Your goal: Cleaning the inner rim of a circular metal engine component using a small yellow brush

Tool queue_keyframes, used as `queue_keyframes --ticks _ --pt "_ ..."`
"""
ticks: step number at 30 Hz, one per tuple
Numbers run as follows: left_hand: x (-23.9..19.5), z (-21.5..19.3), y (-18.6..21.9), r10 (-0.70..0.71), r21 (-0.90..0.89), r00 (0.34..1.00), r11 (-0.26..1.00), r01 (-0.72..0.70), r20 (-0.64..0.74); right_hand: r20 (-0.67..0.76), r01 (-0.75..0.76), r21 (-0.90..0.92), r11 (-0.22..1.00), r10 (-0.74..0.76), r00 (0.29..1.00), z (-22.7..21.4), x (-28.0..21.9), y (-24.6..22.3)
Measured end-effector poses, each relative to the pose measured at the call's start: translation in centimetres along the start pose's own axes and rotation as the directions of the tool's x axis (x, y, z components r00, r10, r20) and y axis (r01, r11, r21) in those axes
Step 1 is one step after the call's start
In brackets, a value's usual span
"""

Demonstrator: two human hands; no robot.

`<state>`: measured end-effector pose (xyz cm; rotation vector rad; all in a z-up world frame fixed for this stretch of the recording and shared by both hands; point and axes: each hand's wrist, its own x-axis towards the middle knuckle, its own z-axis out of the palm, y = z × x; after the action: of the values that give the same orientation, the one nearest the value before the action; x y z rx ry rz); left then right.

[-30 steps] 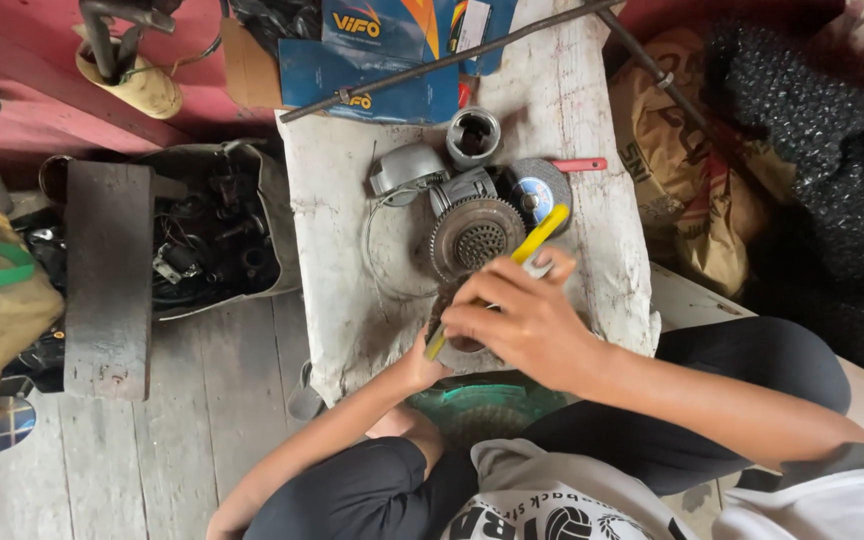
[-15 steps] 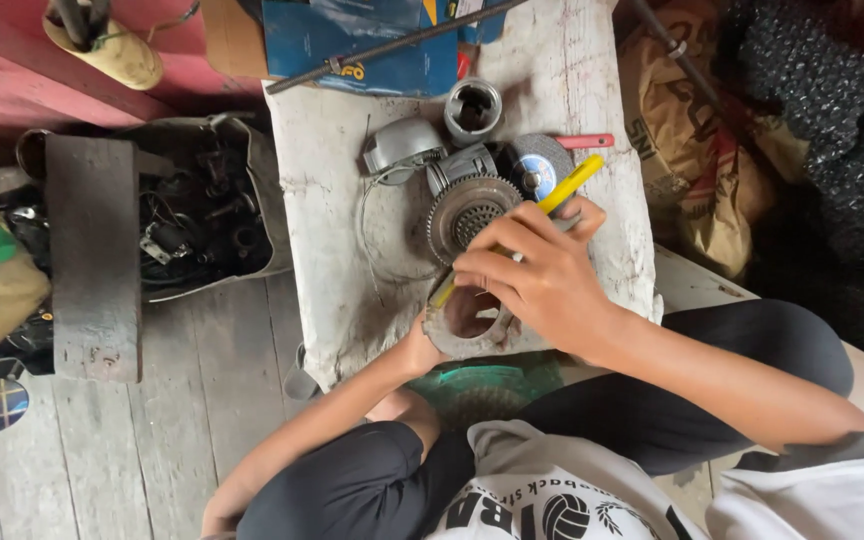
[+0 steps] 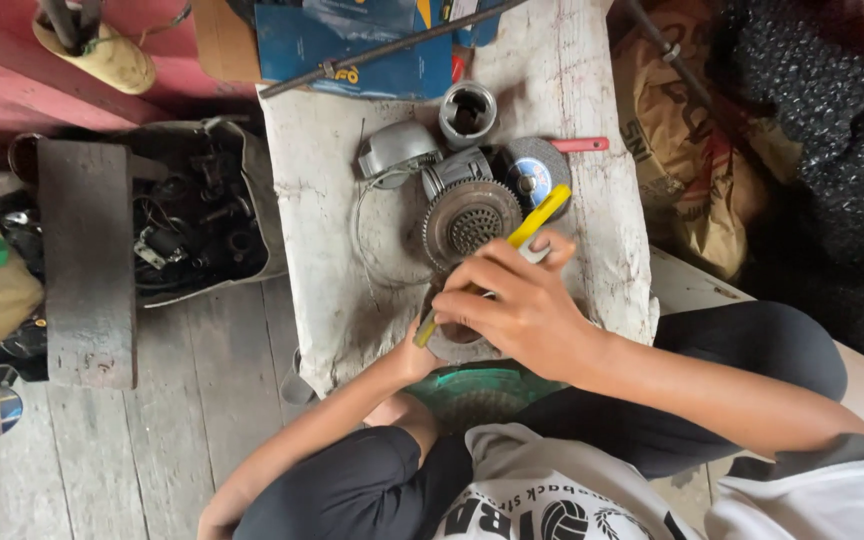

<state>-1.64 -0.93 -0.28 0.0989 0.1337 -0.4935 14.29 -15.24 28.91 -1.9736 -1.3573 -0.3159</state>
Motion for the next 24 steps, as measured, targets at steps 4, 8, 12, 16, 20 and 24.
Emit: queue_keyframes --ticks 4,8,12,16,20,24 --pt "1.4 0.3 0.6 -0.007 0.026 1.0 1.0 0.007 0.016 0.001 -0.029 -0.052 0.998 0.029 1.0 -0.4 0.3 1.1" --pt "3.9 0.7 2.1 -0.014 0.063 0.998 0.998 0.01 0.058 -0.046 -0.026 -0.055 0.998 0.023 0.999 0.3 0.0 0.6" --pt "6.0 1.0 3.7 -0.008 0.099 0.996 0.995 -0.002 0.092 -0.083 -0.025 -0.042 0.999 0.021 0.996 0.4 0.3 0.1" --pt "7.5 1.2 3.6 0.009 0.102 0.992 0.995 -0.022 0.123 -0.119 -0.027 -0.056 0.998 0.02 0.993 0.1 0.9 0.6" --pt "7.9 1.7 2.3 0.033 0.085 0.989 0.995 -0.045 0.144 -0.039 -0.013 -0.035 0.999 0.011 0.999 0.4 0.2 -0.1" --pt "8.2 1.7 1.4 0.044 0.072 0.987 0.996 -0.055 0.156 -0.024 -0.046 0.005 0.999 0.046 0.999 0.6 -0.2 1.3"
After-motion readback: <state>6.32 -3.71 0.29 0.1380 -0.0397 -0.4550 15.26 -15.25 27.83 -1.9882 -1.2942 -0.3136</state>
